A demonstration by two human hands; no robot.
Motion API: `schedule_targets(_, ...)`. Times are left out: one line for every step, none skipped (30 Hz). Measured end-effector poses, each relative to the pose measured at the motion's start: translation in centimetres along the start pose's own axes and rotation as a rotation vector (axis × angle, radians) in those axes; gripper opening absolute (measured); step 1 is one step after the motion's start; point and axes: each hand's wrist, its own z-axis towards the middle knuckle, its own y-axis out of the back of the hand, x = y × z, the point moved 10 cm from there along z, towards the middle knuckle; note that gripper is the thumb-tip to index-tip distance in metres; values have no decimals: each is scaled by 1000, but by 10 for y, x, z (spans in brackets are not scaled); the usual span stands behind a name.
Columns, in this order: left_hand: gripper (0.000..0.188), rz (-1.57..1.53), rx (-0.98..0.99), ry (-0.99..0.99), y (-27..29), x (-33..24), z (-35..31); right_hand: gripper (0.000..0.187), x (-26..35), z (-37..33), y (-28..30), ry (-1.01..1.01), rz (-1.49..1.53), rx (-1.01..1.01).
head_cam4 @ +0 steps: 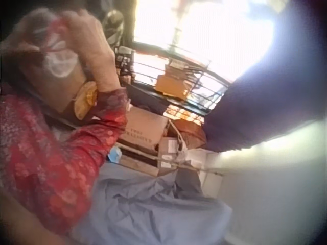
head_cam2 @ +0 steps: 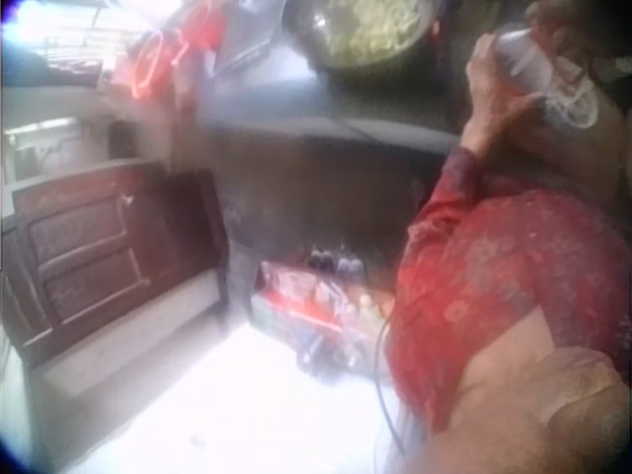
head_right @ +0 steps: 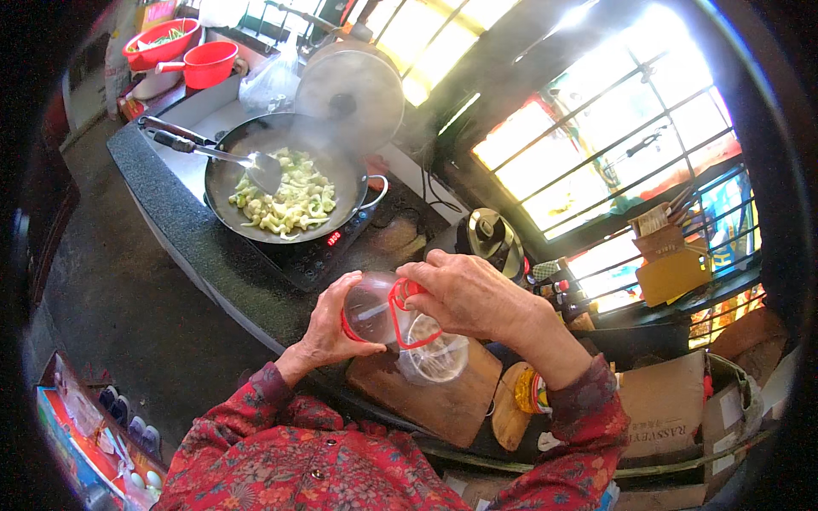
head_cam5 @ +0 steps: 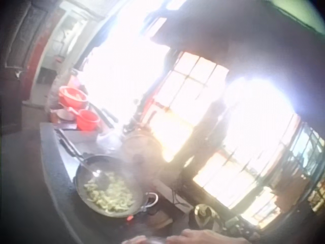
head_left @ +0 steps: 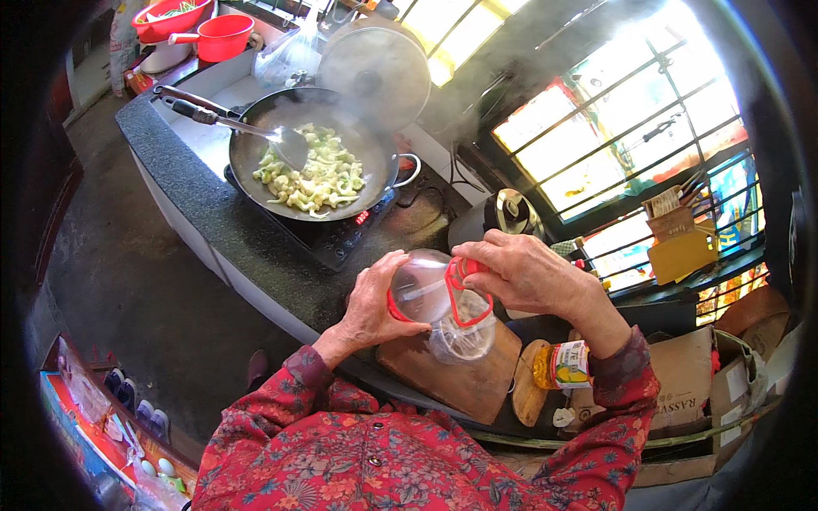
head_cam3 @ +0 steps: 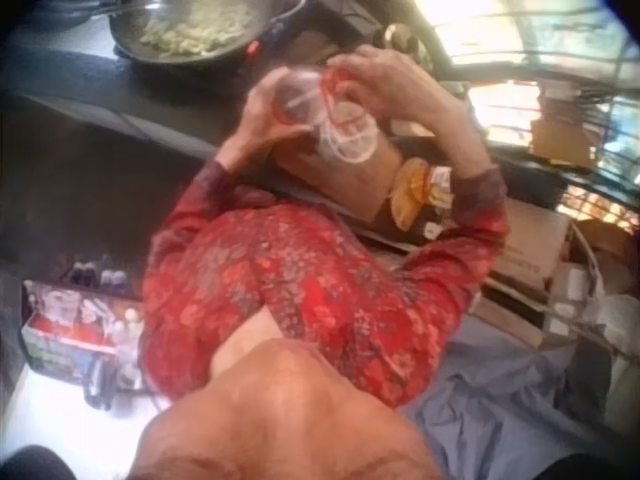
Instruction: The person stir-fries chopped cabbage in a wok on an induction cooktop, using a spatula and later chopsticks. They add seasoning from a plastic bottle and continue stirring the vegetables.
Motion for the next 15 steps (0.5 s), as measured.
schedule_targets(106,-6,-2,-4,0,0,0,33,0,3,1,7,1,10)
schedule_targets(105,4,-5,-11,1,-1,0,32,1,5,1,15,2,19)
schedule_targets(105,-4,-3,-7,1,0,-1,32,-1,7,1,7,0,37)
schedule_targets(105,2,0,-7,1,0,-1,31,0,10,2,22,35,39)
schedule_targets(105,17,-1,-10,1,0,-1,31,0,11,1,25,59,48)
schedule_targets(106,9,-7,-14,1,-1,-1,30,-2,12,1,10,79,57)
schedule_targets(107,6,-1,-11,1,0,-1,29,-6,13,-2,-26,91,81)
schedule_targets(107,7,-1,-13,0,0,-1,30,-8,13,-4,-54,99,81)
schedule_targets(108,17,-4,-19,0,-1,-1,31,-8,13,-3,-60,63,59)
schedule_targets(108,10,-2,-9,0,0,-1,32,-10,13,-5,-87,22,64)
schedule_targets(108,15,0,-3,-1,1,-1,33,-11,12,-7,-114,-17,69)
schedule_targets(108,25,1,2,-1,1,-1,37,-15,11,-7,-171,-27,46)
schedule_targets(108,19,6,10,-1,2,-1,38,-14,11,-6,-172,18,15)
schedule_targets(108,17,8,16,-1,2,-1,40,-14,10,-4,-177,61,-28)
schedule_targets(108,21,2,23,-1,3,-1,43,-13,9,-2,-174,117,-65)
